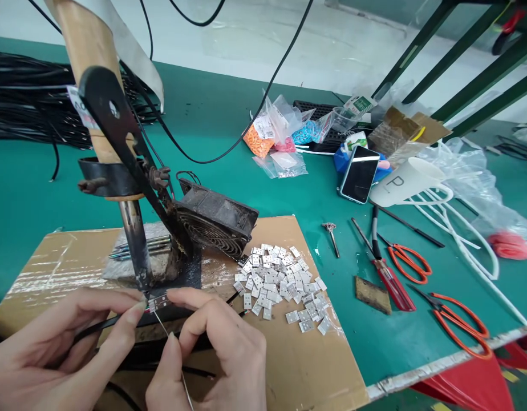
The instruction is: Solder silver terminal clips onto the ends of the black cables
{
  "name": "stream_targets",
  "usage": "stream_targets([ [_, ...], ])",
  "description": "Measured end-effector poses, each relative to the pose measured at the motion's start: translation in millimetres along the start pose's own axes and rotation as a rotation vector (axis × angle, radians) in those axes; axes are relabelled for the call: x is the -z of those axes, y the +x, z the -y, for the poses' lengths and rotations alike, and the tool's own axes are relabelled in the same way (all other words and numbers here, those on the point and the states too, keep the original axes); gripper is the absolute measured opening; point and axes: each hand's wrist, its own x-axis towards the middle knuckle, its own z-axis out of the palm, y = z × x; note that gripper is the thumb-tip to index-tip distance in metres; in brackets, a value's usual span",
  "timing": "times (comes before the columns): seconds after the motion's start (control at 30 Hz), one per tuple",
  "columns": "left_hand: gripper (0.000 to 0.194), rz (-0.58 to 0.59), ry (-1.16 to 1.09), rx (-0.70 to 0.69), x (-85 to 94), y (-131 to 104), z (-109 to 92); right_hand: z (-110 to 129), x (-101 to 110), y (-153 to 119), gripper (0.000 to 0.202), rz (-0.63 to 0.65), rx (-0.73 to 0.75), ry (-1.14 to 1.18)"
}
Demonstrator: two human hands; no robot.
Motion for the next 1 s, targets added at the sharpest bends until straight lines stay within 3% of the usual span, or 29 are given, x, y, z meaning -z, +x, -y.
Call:
stream_targets([
  [0.2, 0.024, -0.059, 0.049, 0.015, -11.5, 3.6, -8.7, -2.0, 10.6, 13.3, 0.023, 0.124, -0.038, 0.100],
  [0.4, 0.023, -0.065, 0.028, 0.023, -11.3, 6.4, -14.0, -3.3, 21.9, 26.3, 0.026, 0.261, -0.033, 0.174],
  [0.57, 0.004, -0.035, -0.067, 0.002, -6.1, 11.4, -14.6, 0.4, 21.5, 23.9, 0.026, 0.215, -0.044, 0.108],
  [1.0, 0.008, -0.053, -0.125, 0.010, -5.5, 15.5, -23.1, 6.2, 14.8, 22.1, 0.024, 0.156, -0.019, 0.103],
])
